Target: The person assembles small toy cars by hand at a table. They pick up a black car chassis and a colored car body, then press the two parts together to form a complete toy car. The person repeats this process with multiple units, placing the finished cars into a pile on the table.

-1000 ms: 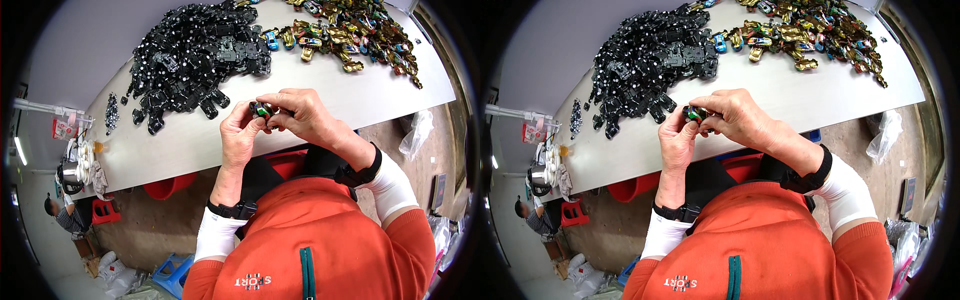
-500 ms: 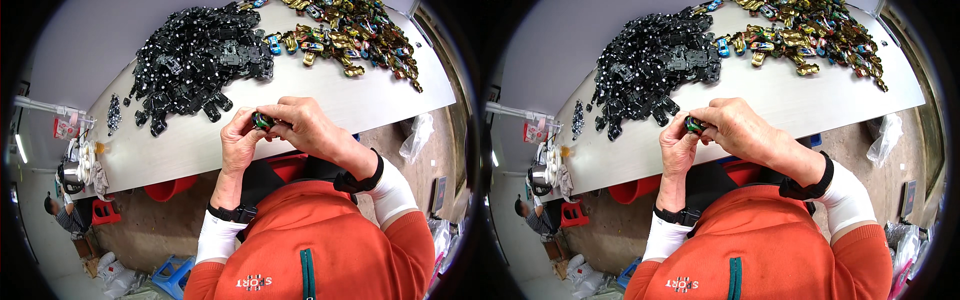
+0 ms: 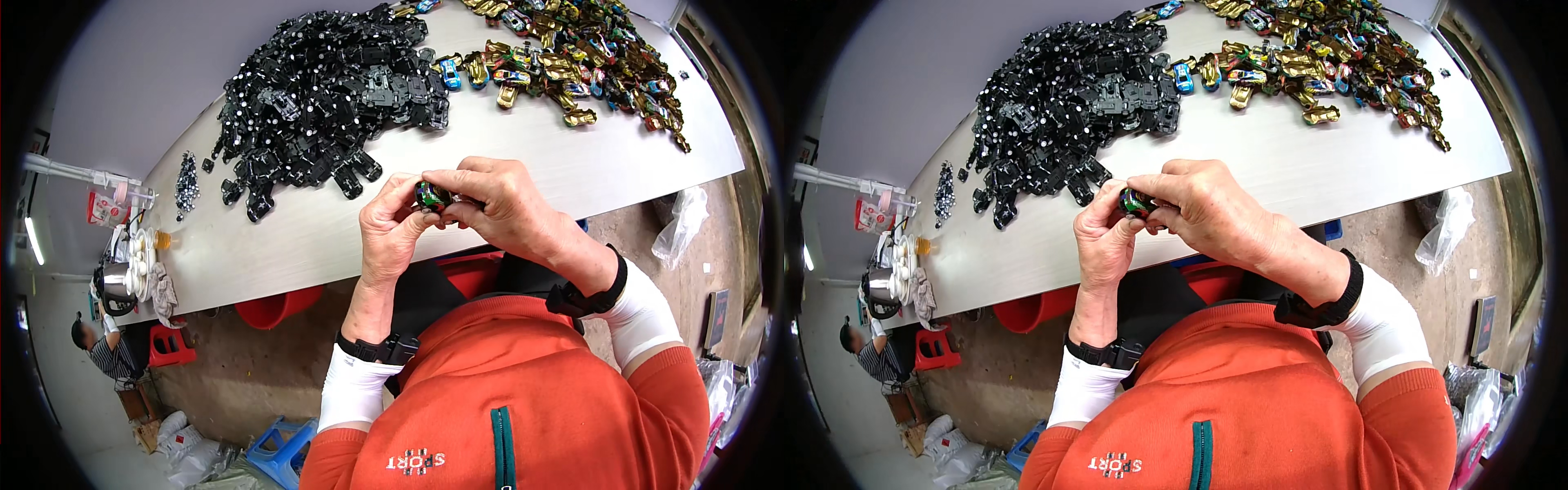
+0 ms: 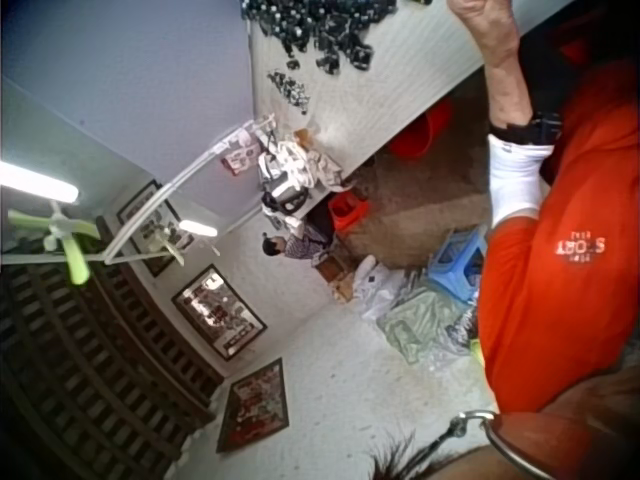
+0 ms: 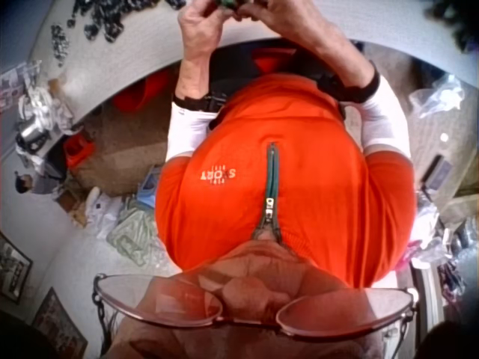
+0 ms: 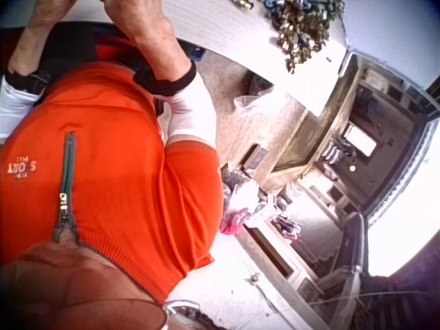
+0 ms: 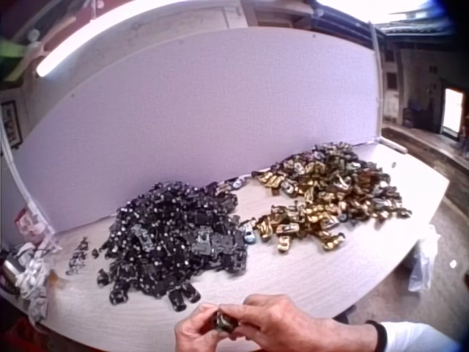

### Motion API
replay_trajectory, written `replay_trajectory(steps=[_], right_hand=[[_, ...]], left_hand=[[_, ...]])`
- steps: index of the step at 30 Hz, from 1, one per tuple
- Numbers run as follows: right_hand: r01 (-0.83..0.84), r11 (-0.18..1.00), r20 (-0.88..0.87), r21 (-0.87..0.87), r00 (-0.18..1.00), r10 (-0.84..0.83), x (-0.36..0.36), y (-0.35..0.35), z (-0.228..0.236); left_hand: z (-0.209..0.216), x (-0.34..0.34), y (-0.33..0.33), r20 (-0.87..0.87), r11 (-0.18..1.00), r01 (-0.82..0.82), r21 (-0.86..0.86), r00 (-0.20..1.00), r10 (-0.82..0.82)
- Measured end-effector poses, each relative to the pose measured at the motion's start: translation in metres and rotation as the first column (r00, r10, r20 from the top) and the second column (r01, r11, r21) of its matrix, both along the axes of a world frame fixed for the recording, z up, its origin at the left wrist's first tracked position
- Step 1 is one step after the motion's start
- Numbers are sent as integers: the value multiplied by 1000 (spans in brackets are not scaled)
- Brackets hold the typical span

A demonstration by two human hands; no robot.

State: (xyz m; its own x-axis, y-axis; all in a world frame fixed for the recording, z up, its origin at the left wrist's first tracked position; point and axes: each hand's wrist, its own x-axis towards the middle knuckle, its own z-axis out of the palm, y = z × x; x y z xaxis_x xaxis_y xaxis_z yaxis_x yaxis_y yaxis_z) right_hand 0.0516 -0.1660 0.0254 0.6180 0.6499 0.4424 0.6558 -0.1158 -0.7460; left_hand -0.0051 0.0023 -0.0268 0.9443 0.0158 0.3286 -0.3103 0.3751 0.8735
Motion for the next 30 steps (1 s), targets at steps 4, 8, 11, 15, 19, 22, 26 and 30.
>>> replay_trajectory(steps=[4, 8, 11, 15, 19, 22, 26, 30], right_hand=[[-24, 998, 31, -53, 999, 26, 0, -2, 4], [-38, 994, 13, -98, 999, 39, -1, -3, 1], [-50, 981, 104, -188, 992, 70, 1, -5, 5], [-65, 978, 115, -198, 989, 89, 10, -5, 6], [3, 995, -198, -103, 980, -24, 15, 0, 0], [27, 996, -387, 84, 922, 8, 13, 1, -10], [97, 975, -224, 200, 973, -51, 8, -7, -16], [33, 990, -72, 136, 997, -23, 9, -5, -27]], left_hand=[[2, 0, -2, -15, 1000, -10, 3, 1000, 10], [4, 1, -6, -72, 1000, 9, -8, 997, -10], [11, 3, -9, -126, 999, 13, 30, 992, -9], [17, 4, -15, -248, 1000, -10, -22, 969, 4], [7, 2, -14, -287, 990, -27, -141, 958, -15], [2, 2, -10, -270, 972, -19, -233, 962, -46], [-4, 3, -6, -160, 957, 10, -289, 985, -58], [-5, 6, -6, -138, 964, -38, -263, 990, 1]])
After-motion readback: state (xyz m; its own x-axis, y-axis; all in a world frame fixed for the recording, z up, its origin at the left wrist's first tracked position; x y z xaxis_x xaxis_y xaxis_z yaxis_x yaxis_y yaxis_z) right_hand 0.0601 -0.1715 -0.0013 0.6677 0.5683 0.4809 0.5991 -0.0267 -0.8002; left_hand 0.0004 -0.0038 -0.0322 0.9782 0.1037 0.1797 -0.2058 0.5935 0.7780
